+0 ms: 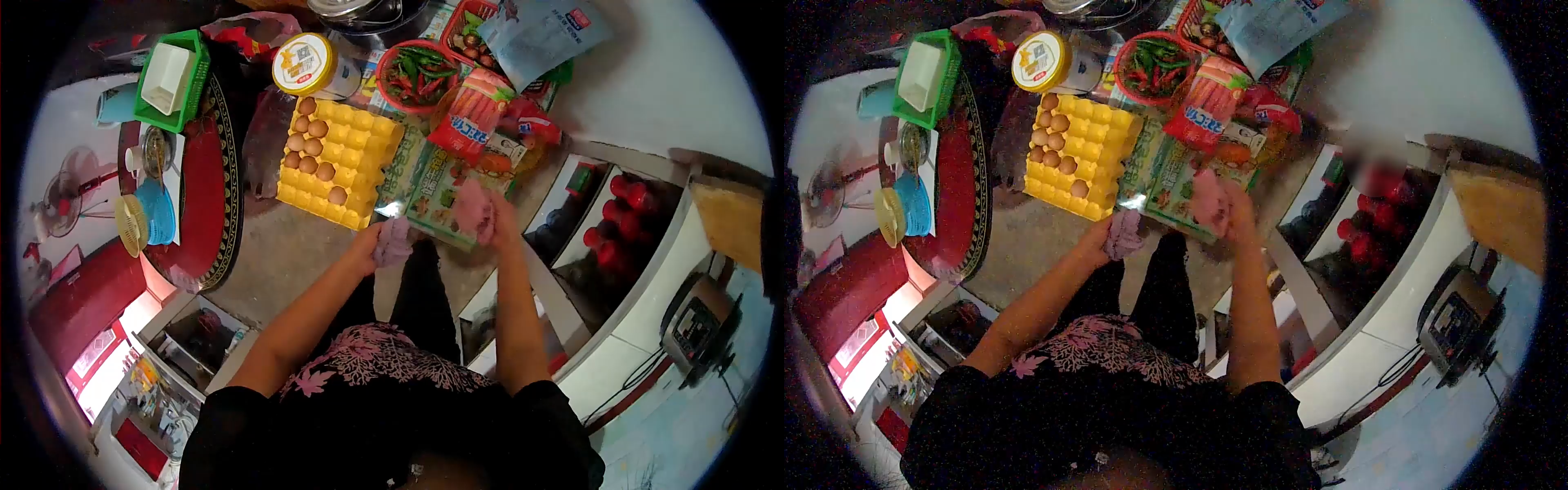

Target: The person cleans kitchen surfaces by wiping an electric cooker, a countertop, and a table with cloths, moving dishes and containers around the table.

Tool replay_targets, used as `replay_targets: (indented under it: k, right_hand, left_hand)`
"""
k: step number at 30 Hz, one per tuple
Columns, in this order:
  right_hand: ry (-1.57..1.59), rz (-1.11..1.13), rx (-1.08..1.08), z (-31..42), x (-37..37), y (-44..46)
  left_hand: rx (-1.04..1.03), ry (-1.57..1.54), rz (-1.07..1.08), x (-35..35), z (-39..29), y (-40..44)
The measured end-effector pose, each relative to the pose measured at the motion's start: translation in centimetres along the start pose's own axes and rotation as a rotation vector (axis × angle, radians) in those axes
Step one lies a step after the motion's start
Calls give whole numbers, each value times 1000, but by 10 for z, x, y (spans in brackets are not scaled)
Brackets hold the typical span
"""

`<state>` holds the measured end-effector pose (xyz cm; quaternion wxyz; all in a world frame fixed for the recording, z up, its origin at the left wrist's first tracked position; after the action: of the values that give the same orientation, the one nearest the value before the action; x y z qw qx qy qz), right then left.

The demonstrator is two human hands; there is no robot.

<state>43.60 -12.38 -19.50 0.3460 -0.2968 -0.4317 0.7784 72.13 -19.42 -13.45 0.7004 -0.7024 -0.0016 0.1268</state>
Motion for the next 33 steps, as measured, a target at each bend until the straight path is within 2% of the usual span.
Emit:
replay_targets:
  k: [1,3,5,8,9,11,12,14,15,16,18,19,21,22,24,26,27,29,31,33]
  right_hand:
    - [-81,-31,71,-8,-19,-3]
    - [-245,-98,352,1,-90,-39]
    - [-575,-82,1017,-42,-113,-2]
    - [-1253,-294,1710,-66,-161,-1]
    - [-1301,-319,1701,-81,-164,3]
    - [-1393,-358,1693,-103,-167,14]
    - [-1380,-302,1695,-98,-160,17]
    - [-1345,-176,1694,-71,-131,20]
    - [-1111,-377,1544,-60,-107,24]
    - [-873,-555,1382,-49,-75,28]
    - [-811,-855,1056,-50,16,43]
    - [-768,-976,883,-52,61,49]
    - [-999,-1126,1022,-44,53,21]
    - [-729,-989,1067,-48,28,9]
    - [-486,-789,1080,-80,-15,32]
    - [-661,-629,948,-108,-84,39]
    - [-814,-518,825,-112,-141,-4]
    - [-1354,-560,1683,-151,-180,-15]
    - [-974,-269,1402,-149,-170,-16]
    - [-675,-136,1101,-127,-143,-31]
  left_hand:
    - [10,-6,-21,9,1,3]
    - [27,-12,-62,22,0,2]
    - [26,-33,104,51,0,14]
    - [80,-64,320,105,-8,19]
    - [108,-80,390,110,-8,15]
    - [-20,-42,48,117,-11,-12]
    - [-90,-22,-124,121,-13,-24]
    - [-86,-44,-140,152,-13,-20]
    - [-88,-58,-148,172,-15,-18]
    - [-32,-105,2,200,-15,-7]
    - [84,-199,300,254,-13,19]
    - [64,-204,220,256,-15,13]
    - [21,-218,62,248,-18,-5]
    - [73,-304,242,246,-16,-7]
    - [169,-480,605,243,-10,-7]
    - [10,-274,86,223,-7,-25]
    - [-69,-172,-178,218,-8,-32]
    - [-32,-164,-89,225,-6,-23]
    - [-24,-156,-16,232,-3,-15]
    - [-46,-167,35,230,0,-17]
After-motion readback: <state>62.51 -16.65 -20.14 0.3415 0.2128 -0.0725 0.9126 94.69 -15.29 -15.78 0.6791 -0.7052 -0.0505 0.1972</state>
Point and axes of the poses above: each hand's wrist, its own y-axis towards the middle knuckle, its own x-axis out of the back of the hand, z = x × y, the point moved 2 cm from there along y, towards the middle knuckle, and after that the axes turned 12 degrees about -z, right-handed, at the moved point
